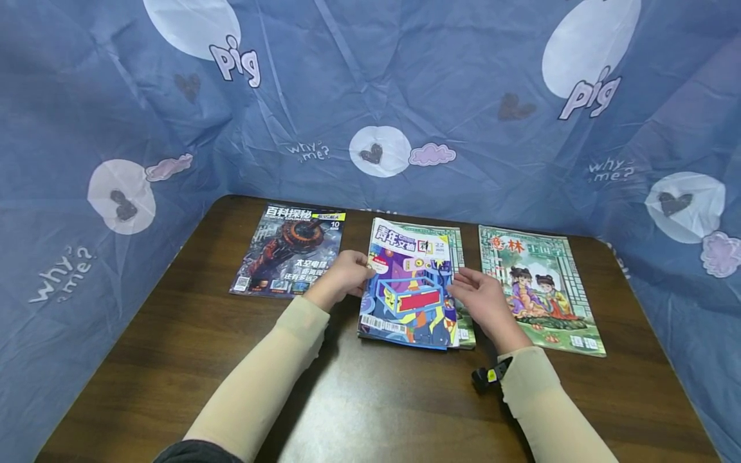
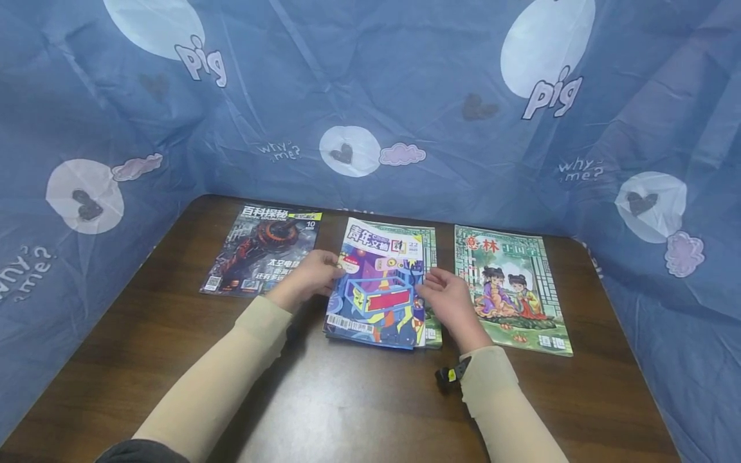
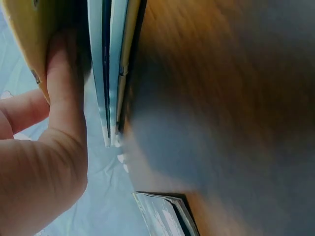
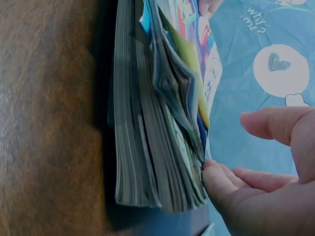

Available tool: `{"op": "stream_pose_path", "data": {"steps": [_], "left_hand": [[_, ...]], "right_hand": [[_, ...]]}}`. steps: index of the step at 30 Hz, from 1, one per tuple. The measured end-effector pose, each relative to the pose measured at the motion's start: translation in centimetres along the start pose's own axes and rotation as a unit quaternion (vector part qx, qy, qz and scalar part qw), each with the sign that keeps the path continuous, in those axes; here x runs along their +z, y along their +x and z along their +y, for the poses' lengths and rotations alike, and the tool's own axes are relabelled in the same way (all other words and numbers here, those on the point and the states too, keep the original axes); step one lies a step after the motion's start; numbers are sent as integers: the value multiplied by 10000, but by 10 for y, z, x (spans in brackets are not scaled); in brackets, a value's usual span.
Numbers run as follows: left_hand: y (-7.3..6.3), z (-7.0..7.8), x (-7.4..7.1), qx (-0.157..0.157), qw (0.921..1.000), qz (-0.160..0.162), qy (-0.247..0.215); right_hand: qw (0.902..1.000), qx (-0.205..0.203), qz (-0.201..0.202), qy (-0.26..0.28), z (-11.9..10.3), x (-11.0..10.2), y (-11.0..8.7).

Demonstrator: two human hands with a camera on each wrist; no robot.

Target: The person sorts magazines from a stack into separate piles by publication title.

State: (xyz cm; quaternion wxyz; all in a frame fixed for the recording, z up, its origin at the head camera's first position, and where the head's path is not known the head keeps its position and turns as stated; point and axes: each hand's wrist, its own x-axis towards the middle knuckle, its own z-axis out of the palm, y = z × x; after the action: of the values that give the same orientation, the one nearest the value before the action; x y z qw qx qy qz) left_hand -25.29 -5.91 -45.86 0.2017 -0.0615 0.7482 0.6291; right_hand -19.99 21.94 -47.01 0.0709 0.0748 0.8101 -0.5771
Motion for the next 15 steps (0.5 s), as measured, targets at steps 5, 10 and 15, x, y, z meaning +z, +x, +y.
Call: {"op": "stream_pose_path", "data": {"steps": [5,10,15], "left_hand": [[0,-4,-1,80,9999,84,-117],[-1,-7,-3,31,9994,91,-324],[-6,-7,-6,25,9988,7,-483]], "right_hand": [[10000,62,28,15,0,1,0],[10000,54,-10,1,0,2,-1],[10000,51,-63,-52,-1,2,-2]]}}
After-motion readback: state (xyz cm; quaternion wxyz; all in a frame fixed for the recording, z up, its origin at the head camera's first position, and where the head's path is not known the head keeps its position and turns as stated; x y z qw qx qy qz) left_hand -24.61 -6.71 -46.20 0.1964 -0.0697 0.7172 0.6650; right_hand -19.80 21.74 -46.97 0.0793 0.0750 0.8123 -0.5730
